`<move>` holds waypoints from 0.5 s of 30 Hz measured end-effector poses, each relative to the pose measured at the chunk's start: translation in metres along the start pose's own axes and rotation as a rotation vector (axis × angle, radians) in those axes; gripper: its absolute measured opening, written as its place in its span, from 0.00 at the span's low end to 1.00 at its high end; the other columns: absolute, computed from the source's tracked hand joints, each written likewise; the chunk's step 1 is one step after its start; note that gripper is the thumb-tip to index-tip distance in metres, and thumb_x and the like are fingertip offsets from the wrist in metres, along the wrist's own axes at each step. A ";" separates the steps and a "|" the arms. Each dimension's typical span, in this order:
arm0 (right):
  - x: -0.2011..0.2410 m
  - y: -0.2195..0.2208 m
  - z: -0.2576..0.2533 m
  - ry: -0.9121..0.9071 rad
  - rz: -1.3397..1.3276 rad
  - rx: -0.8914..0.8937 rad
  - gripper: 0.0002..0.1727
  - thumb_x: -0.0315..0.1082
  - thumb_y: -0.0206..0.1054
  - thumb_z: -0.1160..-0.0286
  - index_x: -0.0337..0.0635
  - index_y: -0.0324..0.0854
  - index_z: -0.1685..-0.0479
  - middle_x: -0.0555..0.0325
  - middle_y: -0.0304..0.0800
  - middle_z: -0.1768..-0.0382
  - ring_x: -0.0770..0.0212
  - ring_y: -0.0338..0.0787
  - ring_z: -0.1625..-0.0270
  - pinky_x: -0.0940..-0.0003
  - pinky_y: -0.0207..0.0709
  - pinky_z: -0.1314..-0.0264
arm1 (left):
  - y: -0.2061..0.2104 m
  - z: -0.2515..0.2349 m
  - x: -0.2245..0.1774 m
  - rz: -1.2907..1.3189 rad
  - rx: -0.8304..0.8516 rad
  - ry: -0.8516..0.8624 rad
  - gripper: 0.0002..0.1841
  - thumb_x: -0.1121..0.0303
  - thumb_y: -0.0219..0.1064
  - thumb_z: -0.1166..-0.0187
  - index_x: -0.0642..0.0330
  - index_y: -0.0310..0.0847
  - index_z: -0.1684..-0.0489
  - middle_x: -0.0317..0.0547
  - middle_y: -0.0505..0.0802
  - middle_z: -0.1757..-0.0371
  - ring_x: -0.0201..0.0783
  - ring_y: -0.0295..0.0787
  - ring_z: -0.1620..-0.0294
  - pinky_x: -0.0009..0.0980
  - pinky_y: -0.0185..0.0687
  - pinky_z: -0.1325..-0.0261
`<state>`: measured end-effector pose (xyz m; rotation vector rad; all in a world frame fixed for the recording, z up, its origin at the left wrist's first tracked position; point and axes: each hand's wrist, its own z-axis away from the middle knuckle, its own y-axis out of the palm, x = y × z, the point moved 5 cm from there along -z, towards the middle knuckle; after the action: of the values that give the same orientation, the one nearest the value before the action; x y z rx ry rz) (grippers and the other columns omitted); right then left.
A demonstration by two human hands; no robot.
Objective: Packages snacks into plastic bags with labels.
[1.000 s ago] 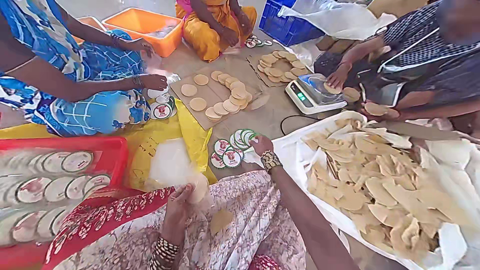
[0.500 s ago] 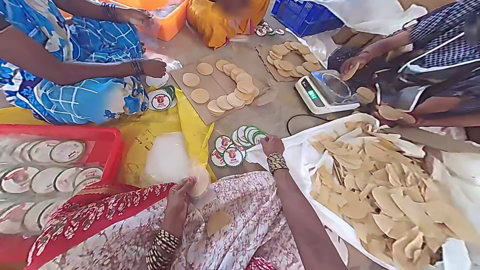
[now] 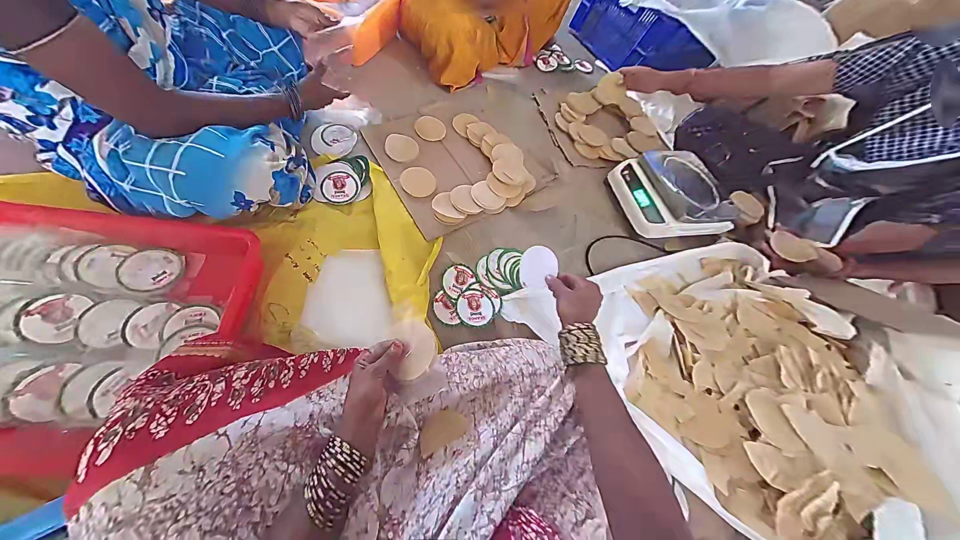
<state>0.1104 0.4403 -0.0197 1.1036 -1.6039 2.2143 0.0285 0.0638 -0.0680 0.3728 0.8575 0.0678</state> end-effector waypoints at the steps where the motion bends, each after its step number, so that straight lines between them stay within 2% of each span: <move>1: -0.005 -0.013 0.011 -0.002 -0.121 -0.040 0.12 0.36 0.75 0.26 0.34 0.91 0.57 0.48 0.94 0.62 0.58 0.93 0.59 0.56 0.84 0.47 | 0.001 0.000 0.000 0.009 0.004 0.007 0.08 0.78 0.61 0.16 0.68 0.88 0.61 0.45 0.95 0.66 0.34 0.93 0.66 0.31 0.91 0.62; 3: -0.001 -0.043 0.047 -0.060 -0.278 -0.065 0.08 0.31 0.76 0.28 0.34 0.89 0.61 0.57 0.92 0.69 0.71 0.90 0.68 0.71 0.85 0.57 | 0.003 0.001 -0.001 0.016 0.013 0.012 0.08 0.79 0.62 0.17 0.67 0.87 0.62 0.44 0.95 0.66 0.34 0.94 0.66 0.30 0.91 0.62; 5: 0.006 -0.077 0.094 -0.256 -0.223 -0.108 0.07 0.30 0.75 0.31 0.35 0.89 0.63 0.60 0.93 0.68 0.76 0.89 0.65 0.77 0.83 0.55 | 0.004 0.002 -0.001 0.000 0.020 0.018 0.07 0.78 0.62 0.16 0.67 0.87 0.61 0.42 0.96 0.66 0.32 0.94 0.65 0.29 0.91 0.60; 6: 0.006 -0.092 0.118 -0.418 -0.126 -0.145 0.08 0.32 0.74 0.31 0.35 0.90 0.63 0.58 0.94 0.65 0.75 0.91 0.61 0.76 0.84 0.51 | 0.004 0.003 -0.001 -0.010 0.020 0.024 0.07 0.78 0.62 0.16 0.67 0.87 0.61 0.42 0.96 0.66 0.32 0.94 0.65 0.28 0.91 0.60; 8: 0.000 -0.110 0.162 -0.719 0.096 -0.184 0.10 0.33 0.70 0.30 0.34 0.92 0.66 0.48 0.97 0.58 0.58 0.95 0.52 0.62 0.86 0.43 | 0.003 0.004 0.000 -0.025 0.029 0.041 0.07 0.78 0.61 0.16 0.66 0.87 0.61 0.41 0.96 0.66 0.32 0.94 0.65 0.28 0.91 0.60; 9: -0.007 -0.113 0.181 -0.801 0.192 -0.158 0.10 0.31 0.67 0.30 0.34 0.91 0.68 0.44 0.96 0.57 0.50 0.95 0.50 0.56 0.87 0.43 | 0.003 0.004 0.000 -0.034 0.044 0.053 0.08 0.78 0.60 0.16 0.66 0.86 0.60 0.41 0.95 0.65 0.32 0.94 0.64 0.29 0.91 0.59; 10: -0.018 -0.112 0.197 -0.834 0.261 -0.098 0.11 0.31 0.65 0.30 0.36 0.91 0.71 0.45 0.96 0.55 0.47 0.95 0.48 0.53 0.86 0.42 | 0.003 0.005 0.001 -0.034 0.058 0.064 0.08 0.78 0.60 0.16 0.66 0.86 0.60 0.41 0.96 0.64 0.32 0.94 0.64 0.29 0.91 0.58; 12: -0.047 -0.106 0.219 -0.834 0.318 0.020 0.11 0.31 0.62 0.31 0.38 0.91 0.71 0.48 0.97 0.54 0.48 0.96 0.47 0.54 0.87 0.42 | 0.007 0.010 0.001 -0.024 0.100 0.087 0.09 0.79 0.60 0.16 0.65 0.86 0.62 0.41 0.96 0.65 0.32 0.94 0.63 0.30 0.91 0.56; 15: -0.065 -0.103 0.237 -0.716 0.183 0.047 0.13 0.32 0.62 0.32 0.33 0.91 0.62 0.47 0.97 0.59 0.53 0.97 0.57 0.55 0.89 0.53 | 0.015 0.031 -0.005 0.048 0.165 0.099 0.11 0.80 0.56 0.15 0.64 0.86 0.62 0.41 0.96 0.65 0.33 0.94 0.63 0.30 0.92 0.54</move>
<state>0.3204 0.2890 0.0455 1.9958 -1.9683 2.0843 0.0498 0.0676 -0.0402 0.5482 0.9550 0.0602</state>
